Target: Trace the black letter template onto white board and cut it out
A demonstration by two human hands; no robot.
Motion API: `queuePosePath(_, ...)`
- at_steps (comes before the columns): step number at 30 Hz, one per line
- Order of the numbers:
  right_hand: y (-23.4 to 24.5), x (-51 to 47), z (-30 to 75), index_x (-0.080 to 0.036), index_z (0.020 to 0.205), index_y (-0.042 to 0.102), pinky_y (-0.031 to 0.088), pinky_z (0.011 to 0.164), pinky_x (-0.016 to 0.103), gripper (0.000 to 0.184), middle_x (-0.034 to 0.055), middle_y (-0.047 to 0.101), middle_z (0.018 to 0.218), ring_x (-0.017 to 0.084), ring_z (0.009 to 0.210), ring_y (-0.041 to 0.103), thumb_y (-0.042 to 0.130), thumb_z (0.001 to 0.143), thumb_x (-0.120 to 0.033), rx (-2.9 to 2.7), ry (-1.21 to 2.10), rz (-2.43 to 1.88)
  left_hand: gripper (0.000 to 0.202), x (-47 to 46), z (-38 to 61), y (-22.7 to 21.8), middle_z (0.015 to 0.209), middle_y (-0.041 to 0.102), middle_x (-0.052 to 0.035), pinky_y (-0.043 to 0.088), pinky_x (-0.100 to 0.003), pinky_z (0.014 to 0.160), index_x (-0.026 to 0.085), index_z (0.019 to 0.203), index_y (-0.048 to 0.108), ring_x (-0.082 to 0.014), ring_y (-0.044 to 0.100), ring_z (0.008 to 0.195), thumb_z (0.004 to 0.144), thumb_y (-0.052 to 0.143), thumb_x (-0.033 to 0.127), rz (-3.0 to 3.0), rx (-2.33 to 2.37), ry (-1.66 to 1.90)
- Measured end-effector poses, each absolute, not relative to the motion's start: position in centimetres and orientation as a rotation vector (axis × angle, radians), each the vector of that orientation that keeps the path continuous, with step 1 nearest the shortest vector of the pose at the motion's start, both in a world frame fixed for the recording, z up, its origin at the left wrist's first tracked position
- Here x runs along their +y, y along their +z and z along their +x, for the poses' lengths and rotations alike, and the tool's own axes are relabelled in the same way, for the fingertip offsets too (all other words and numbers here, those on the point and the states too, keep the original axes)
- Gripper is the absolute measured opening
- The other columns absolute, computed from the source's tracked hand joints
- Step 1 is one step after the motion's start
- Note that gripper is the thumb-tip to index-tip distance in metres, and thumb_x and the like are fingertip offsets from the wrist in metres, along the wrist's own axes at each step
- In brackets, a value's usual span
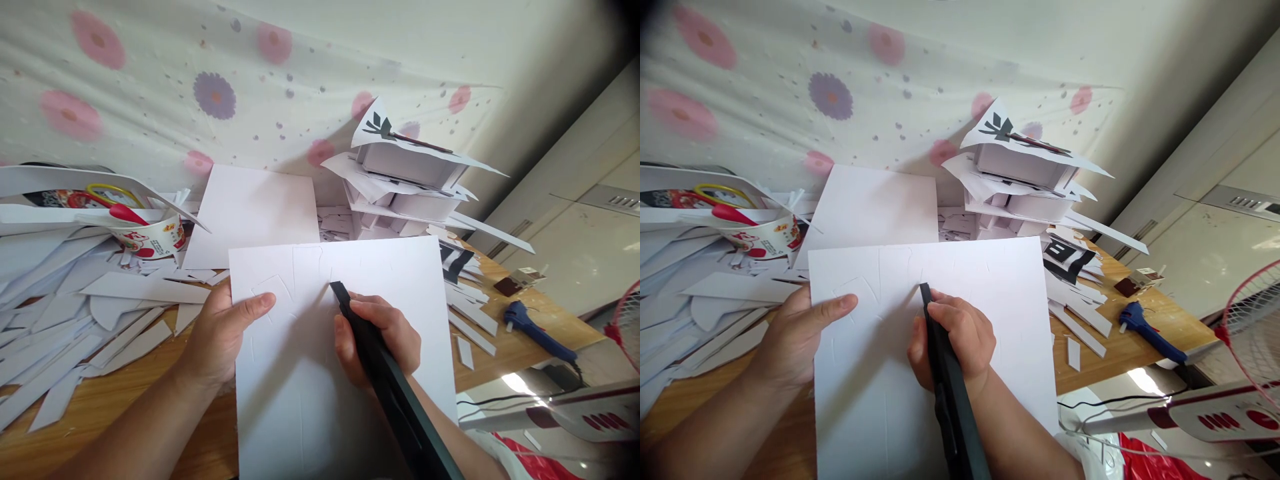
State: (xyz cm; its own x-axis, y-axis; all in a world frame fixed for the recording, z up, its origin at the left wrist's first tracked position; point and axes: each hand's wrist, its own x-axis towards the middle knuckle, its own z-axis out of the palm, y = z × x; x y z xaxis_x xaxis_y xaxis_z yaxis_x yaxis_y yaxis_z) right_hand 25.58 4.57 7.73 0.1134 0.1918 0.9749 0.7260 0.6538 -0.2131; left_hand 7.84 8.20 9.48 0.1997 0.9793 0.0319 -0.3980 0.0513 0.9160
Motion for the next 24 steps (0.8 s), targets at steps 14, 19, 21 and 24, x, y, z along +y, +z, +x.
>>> queuePosePath(14, 6.6, 3.9, 24.8, -0.017, 0.098, 0.059, 0.064, 0.059, 0.034, 0.032, 0.0016, 0.065, 0.069, 0.021, 0.066, 0.071, 0.060, 0.067, -0.006, -1.417, -0.419, -0.761, 0.053, 8.0, 7.8, 9.3, 0.105, 0.071, -0.0093, 0.058, -0.036, 0.072, 0.020, 0.114, 0.067, -0.0316, 0.067, 0.090, 0.065, 0.081, 0.034, 0.950, 0.774, 1.235)
queuePosePath(19, 6.4, 3.5, 24.2, -0.016, 0.095, 0.059, 0.063, 0.059, 0.031, 0.030, 0.0025, 0.067, 0.070, 0.020, 0.067, 0.071, 0.063, 0.066, -0.007, -1.390, -0.450, -0.802, 0.048, 8.1, 8.0, 9.3, 0.104, 0.071, -0.0094, 0.058, -0.036, 0.071, 0.019, 0.108, 0.068, -0.0316, 0.068, 0.089, 0.064, 0.082, 0.032, 0.933, 0.791, 1.251)
queuePosePath(21, 6.3, 3.4, 24.1, -0.016, 0.095, 0.059, 0.063, 0.058, 0.031, 0.029, 0.0023, 0.067, 0.071, 0.020, 0.066, 0.071, 0.063, 0.067, -0.007, -1.387, -0.459, -0.814, 0.046, 8.1, 8.0, 9.3, 0.103, 0.072, -0.0091, 0.058, -0.035, 0.070, 0.019, 0.106, 0.069, -0.0312, 0.068, 0.088, 0.064, 0.082, 0.032, 0.931, 0.791, 1.256)
queuePosePath(24, 6.2, 3.4, 24.1, -0.016, 0.095, 0.059, 0.063, 0.058, 0.030, 0.029, 0.0025, 0.068, 0.072, 0.020, 0.067, 0.071, 0.063, 0.067, -0.008, -1.379, -0.472, -0.816, 0.043, 8.1, 8.0, 9.4, 0.100, 0.072, -0.0091, 0.058, -0.034, 0.067, 0.019, 0.101, 0.069, -0.0309, 0.068, 0.086, 0.063, 0.083, 0.033, 0.925, 0.791, 1.253)
